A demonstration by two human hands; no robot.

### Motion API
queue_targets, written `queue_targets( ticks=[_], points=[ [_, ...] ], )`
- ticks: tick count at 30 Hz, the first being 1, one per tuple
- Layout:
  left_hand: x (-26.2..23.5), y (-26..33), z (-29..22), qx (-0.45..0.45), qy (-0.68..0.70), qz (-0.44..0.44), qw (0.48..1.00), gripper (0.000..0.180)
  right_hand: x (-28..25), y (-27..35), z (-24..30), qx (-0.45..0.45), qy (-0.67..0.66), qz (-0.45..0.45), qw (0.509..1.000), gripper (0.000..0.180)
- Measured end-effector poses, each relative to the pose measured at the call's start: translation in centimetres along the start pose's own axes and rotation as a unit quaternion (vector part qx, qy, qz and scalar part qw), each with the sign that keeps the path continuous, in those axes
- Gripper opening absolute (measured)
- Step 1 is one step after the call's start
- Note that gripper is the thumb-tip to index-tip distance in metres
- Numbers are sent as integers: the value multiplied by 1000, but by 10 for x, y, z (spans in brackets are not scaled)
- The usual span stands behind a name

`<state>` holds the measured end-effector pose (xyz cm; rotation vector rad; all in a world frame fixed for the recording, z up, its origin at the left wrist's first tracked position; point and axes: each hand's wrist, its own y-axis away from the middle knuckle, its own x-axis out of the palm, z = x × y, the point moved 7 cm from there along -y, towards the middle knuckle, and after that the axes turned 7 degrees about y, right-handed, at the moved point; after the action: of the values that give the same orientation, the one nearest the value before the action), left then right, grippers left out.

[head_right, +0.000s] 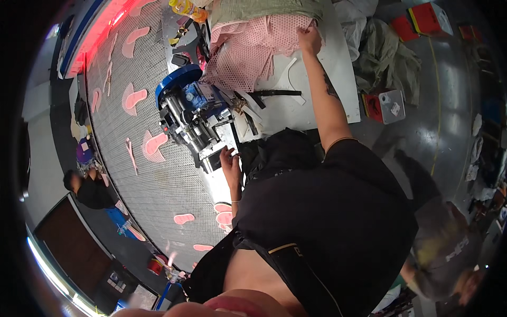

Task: The person assembles pink flip-flops by hand in a factory setting. They pick up pink footbeds and white mesh straps from a perforated metal table, align the components, and press them together to form finished sandals. The person handles the items one at a time, placing the completed pairs on the table.

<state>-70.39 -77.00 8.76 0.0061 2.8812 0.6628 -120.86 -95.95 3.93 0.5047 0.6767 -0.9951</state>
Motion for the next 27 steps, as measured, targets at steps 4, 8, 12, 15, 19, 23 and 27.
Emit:
queue_targets(
  ticks=[4, 8, 12, 15, 19, 23, 27],
  points=[
    [0, -3, 0, 34, -33, 47, 998, 48, -4, 7, 0, 15, 3, -39, 999, 31],
    [-12, -5, -4, 40, -50, 61, 996, 40, -44, 59, 43, -102, 27, -41, 994, 30],
    [3, -13, -33, 76, -76, 114, 988, 35, -34, 104, 18, -133, 162, 142, 967, 27],
    [15, -14, -43, 83, -64, 156, 982, 36, -47, 151, 13, -176, 177, 118, 961, 24],
    [48, -10, -75, 62, 97, 237, 965, 40, -92, 219, 35, -247, -10, 70, 967, 19],
    [82, 6, -126, 104, 203, 292, 929, 68, -133, 322, 75, -507, -81, 153, 844, 35],
    [75, 6, -109, 131, 206, 263, 933, 45, -143, 378, 65, -595, -31, 249, 764, 36]
  ],
)
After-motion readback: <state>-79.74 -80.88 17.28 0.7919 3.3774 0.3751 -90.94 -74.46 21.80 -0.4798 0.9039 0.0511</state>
